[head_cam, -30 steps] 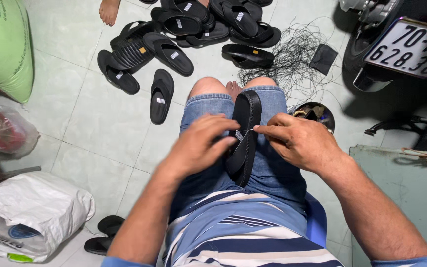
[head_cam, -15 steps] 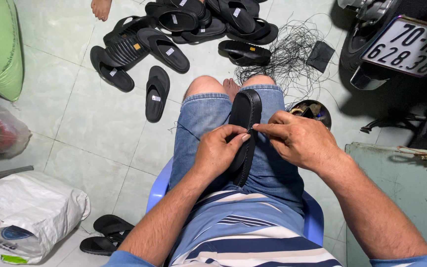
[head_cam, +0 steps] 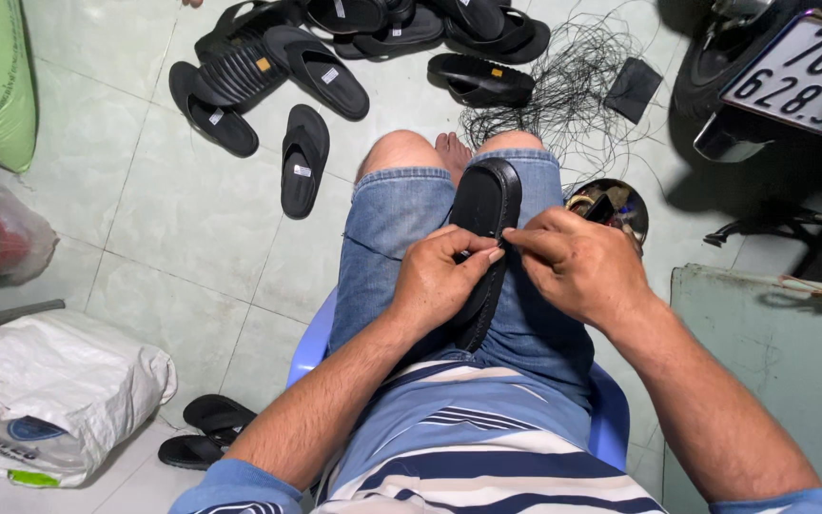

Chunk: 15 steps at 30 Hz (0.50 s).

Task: The person sits on a blue plastic chair and sews a black slipper held on their lap. They use a needle and thread to stitch the sole, repeatedly pulling the thread through the material. Several other black slippers are scattered on the tiled floor nearby.

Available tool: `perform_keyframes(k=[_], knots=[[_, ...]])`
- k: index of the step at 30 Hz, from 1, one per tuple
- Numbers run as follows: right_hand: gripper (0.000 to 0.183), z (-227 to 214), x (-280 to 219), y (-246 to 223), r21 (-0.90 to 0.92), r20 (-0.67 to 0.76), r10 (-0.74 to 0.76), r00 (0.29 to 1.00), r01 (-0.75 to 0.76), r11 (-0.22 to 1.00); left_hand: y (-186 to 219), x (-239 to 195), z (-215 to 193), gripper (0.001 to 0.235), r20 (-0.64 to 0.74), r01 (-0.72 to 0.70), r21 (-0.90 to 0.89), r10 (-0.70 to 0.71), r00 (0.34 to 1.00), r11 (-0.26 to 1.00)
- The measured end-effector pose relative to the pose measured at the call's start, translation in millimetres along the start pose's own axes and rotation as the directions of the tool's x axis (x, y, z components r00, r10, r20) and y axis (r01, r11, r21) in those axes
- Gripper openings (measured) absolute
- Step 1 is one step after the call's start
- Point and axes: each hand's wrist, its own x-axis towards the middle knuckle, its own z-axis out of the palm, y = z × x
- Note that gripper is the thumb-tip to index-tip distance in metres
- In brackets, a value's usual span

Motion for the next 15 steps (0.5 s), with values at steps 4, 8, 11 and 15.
perform_keyframes(k=[4, 8, 11, 15], knots=[[0.017, 5, -2, -1, 0.008, -0.081, -0.007, 0.997, 0.008, 1.000, 13, 3, -14, 0.011, 0.069, 0.016, 0.090, -0.022, 0.997, 0.996], [0.018, 4, -10, -7, -0.010, -0.042, 0.053, 0.998, -0.053, 0.999, 47, 12, -60, 0.018, 0.369, -0.128, 0.544, -0.100, 0.924, 0.830], [0.018, 0, -6, -11, 0.060, -0.003, 0.089, 0.996, -0.088, 0.994, 72, 11, -82, 0.014, 0.424, -0.168, 0.413, -0.026, 0.905, 0.895], [0.017, 2, -4, -11, 0.119, -0.019, 0.105, 0.994, -0.102, 0.988, 42, 7, -48, 0.011, 0.442, -0.049, -0.229, 0.149, 0.885, 0.972]])
